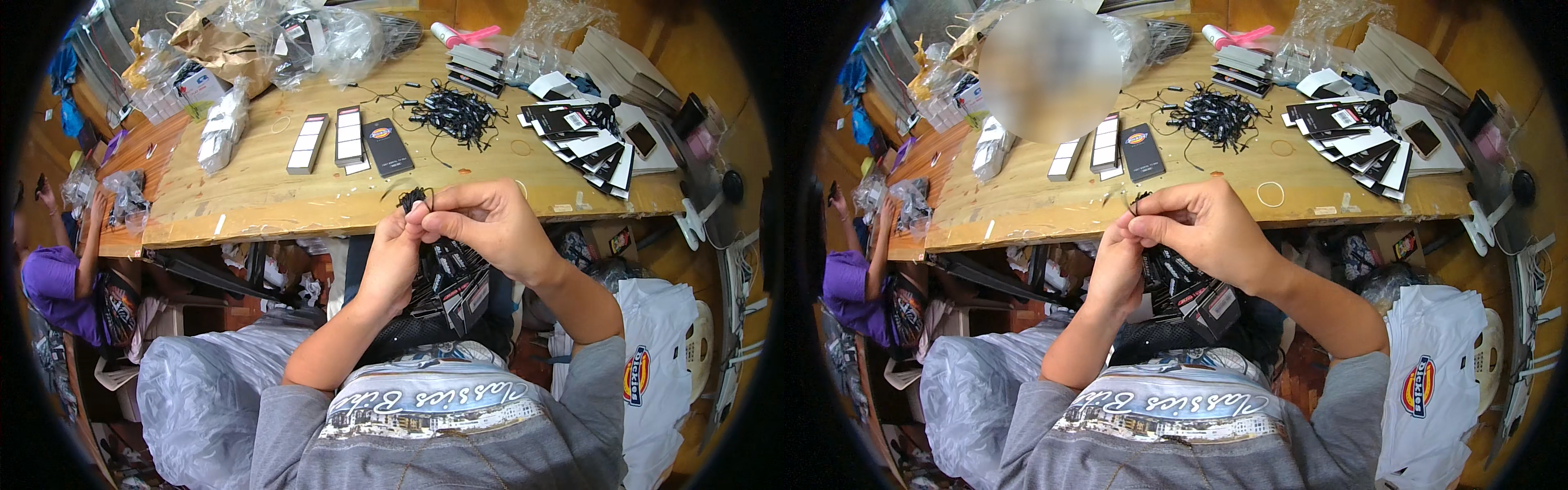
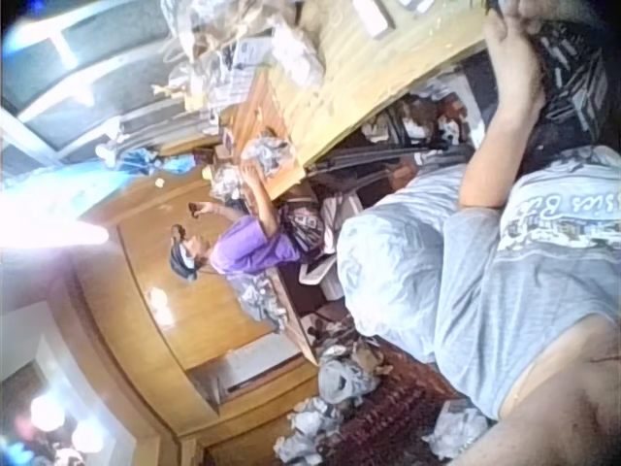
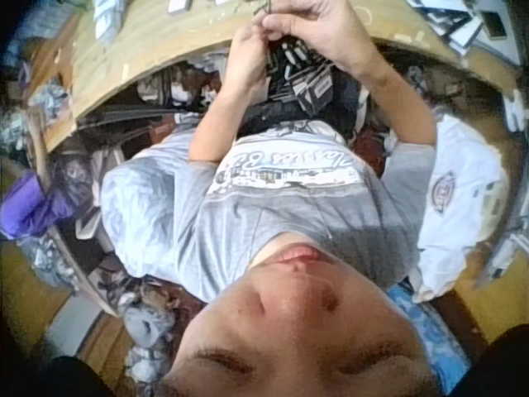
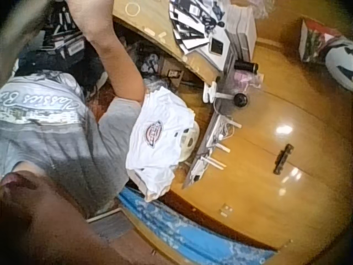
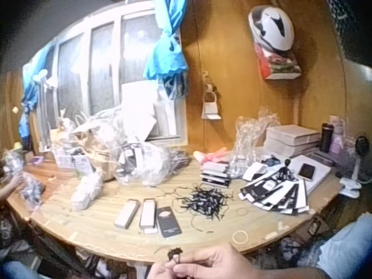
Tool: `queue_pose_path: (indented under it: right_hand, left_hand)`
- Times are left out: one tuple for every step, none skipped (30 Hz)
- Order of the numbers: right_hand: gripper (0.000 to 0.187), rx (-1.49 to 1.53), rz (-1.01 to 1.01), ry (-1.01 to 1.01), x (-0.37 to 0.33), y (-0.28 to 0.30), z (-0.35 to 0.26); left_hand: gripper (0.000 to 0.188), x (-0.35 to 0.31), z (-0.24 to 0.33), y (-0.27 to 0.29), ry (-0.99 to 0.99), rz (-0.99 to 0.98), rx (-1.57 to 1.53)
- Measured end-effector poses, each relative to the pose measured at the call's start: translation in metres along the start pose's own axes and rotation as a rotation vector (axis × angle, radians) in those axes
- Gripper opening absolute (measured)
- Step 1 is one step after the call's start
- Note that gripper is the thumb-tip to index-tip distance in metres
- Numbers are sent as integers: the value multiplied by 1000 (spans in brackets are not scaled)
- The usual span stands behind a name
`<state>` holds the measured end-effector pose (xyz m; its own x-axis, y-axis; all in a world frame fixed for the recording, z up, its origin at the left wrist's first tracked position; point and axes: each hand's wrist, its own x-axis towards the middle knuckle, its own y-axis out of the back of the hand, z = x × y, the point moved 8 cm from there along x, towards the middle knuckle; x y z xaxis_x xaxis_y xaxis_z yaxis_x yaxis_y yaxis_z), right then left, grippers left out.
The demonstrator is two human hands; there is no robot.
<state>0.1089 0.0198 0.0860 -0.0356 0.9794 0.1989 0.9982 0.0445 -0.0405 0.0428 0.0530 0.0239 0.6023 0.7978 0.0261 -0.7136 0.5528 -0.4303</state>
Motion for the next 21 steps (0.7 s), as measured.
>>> queue_pose_path:
  right_hand:
    - [14, -30, 26, -18, 0, 0, 0]
    - [13, -86, 25, 25, 2, 0, -2]
    - [13, -142, 24, 70, 4, 0, -5]
    - [13, -199, 24, 115, 6, 1, -7]
    - [12, -261, 45, 130, 7, 2, -8]
    - [12, -323, 65, 148, 9, 3, -12]
    - [12, -310, 73, 119, 11, 4, -10]
    - [11, -296, 80, 92, 14, 5, -9]
    - [11, -208, 74, 18, 17, 7, -3]
    - [11, -119, 67, -55, 20, 7, 4]
    - [13, -55, 72, -54, 23, 10, 12]
    - [13, -4, 72, -114, 24, 12, 21]
    - [14, 46, 72, -174, 25, 14, 29]
    - [14, 96, 72, -233, 24, 16, 36]
    - [17, 132, 65, -251, 24, 17, 39]
    - [18, 162, 58, -250, 24, 16, 39]
    - [20, 192, 52, -249, 24, 16, 39]
    - [21, 223, 47, -248, 24, 16, 39]
    - [21, 232, 32, -271, 23, 15, 40]
    - [21, 240, 16, -293, 21, 14, 41]
    - [22, 249, 5, -317, 21, 14, 41]
  left_hand:
    - [18, 0, 0, 0, -7, -8, 4]
    - [17, -1, 1, -1, -14, -17, 7]
    - [16, -1, 5, -3, -41, 1, -27]
    - [16, -2, 11, -9, -67, 19, -60]
    - [16, -3, 16, -12, -93, 38, -94]
    - [18, -1, 7, -9, -27, 9, -91]
    - [19, 2, -6, -2, 40, -21, -90]
    - [21, 2, -16, 1, 107, -50, -88]
    - [23, 1, -12, -6, 133, -85, -122]
    - [23, 1, -12, -8, 123, -103, -139]
    - [24, 1, -11, -10, 113, -120, -157]
    - [24, 1, -10, -12, 101, -138, -173]
    - [26, 2, -16, -8, 155, -119, -161]
    - [26, 1, -16, -9, 163, -106, -185]
    - [27, 0, -15, -10, 171, -90, -210]
    - [28, 0, -15, -10, 179, -74, -234]
    - [29, 0, -14, -10, 168, -85, -222]
    - [29, 1, -14, -9, 160, -96, -210]
    - [29, 1, -13, -9, 151, -107, -198]
    - [29, 0, -13, -10, 144, -117, -190]
    - [30, 0, -13, -10, 140, -130, -185]
